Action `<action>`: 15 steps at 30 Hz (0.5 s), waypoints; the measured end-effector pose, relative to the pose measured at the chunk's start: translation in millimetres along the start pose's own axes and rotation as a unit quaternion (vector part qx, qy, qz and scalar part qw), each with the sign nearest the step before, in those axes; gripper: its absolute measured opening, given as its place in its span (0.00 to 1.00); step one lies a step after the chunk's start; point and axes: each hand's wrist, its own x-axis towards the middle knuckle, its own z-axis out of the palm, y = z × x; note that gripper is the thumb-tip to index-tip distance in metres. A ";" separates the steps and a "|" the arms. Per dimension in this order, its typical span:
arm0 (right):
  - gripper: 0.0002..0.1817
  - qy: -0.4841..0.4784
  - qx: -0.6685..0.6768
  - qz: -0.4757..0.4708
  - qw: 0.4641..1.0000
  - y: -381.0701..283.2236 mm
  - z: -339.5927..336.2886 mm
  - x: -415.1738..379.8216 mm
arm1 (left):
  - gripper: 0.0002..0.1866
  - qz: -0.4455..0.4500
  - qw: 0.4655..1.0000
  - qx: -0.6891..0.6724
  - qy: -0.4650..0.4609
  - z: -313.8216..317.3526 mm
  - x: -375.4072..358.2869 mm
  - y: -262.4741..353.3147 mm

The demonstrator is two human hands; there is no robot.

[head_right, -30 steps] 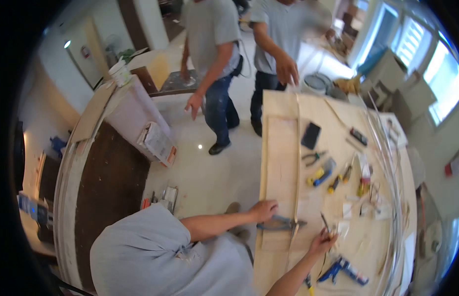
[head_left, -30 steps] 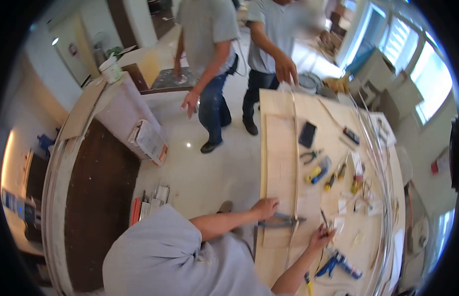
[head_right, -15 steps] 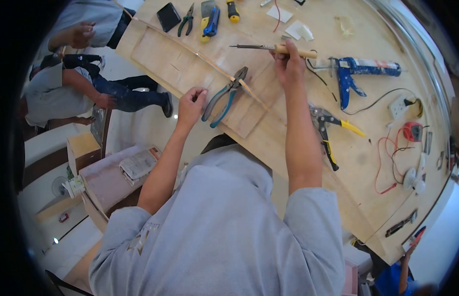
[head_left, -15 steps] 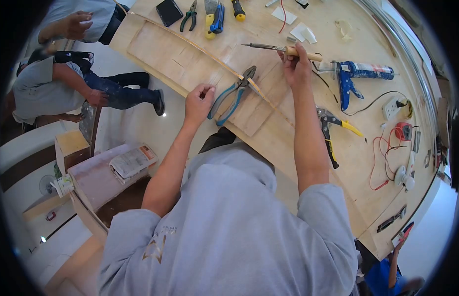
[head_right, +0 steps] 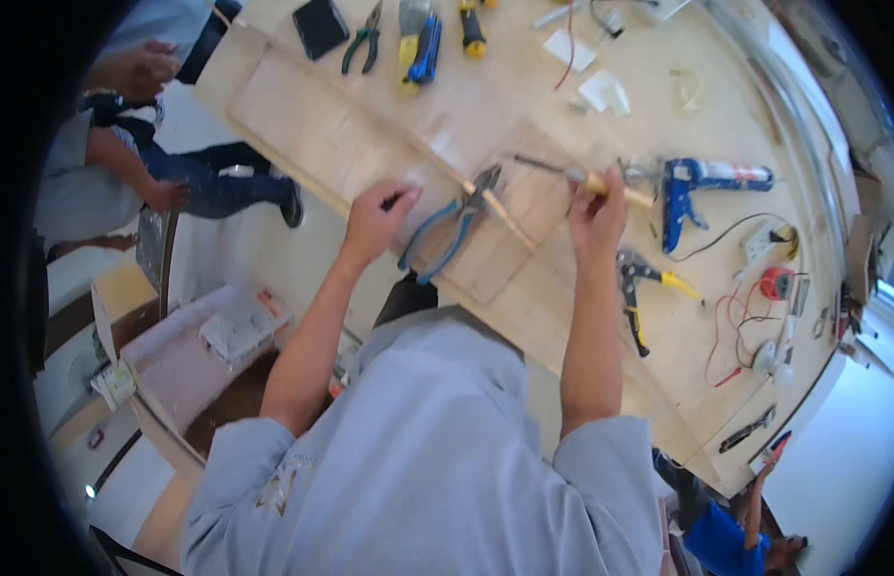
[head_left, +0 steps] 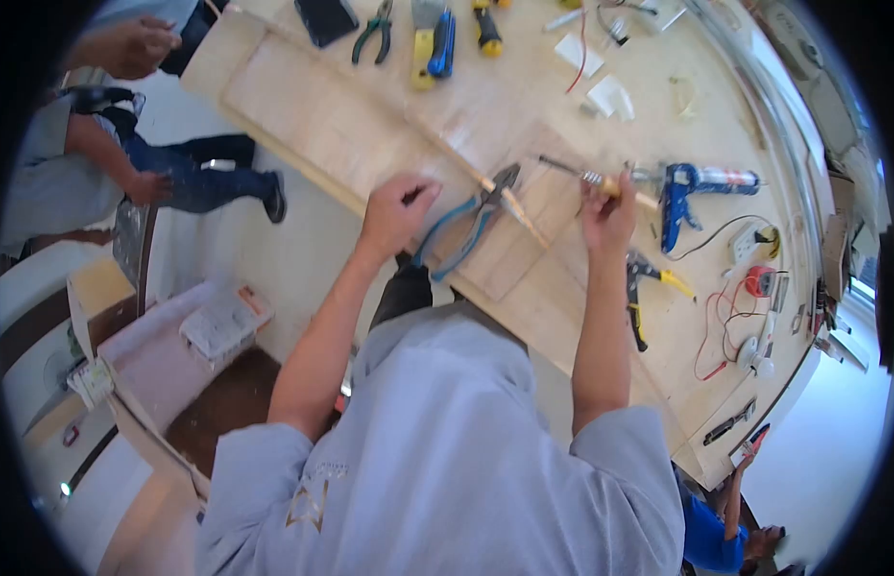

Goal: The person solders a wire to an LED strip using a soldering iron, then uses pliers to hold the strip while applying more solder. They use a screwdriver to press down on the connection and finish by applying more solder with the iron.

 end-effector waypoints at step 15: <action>0.06 -0.090 0.107 -0.032 0.990 36.3 -32.0 13.5 | 0.11 -0.013 0.990 -0.035 -0.138 -3.2 9.2 -47.7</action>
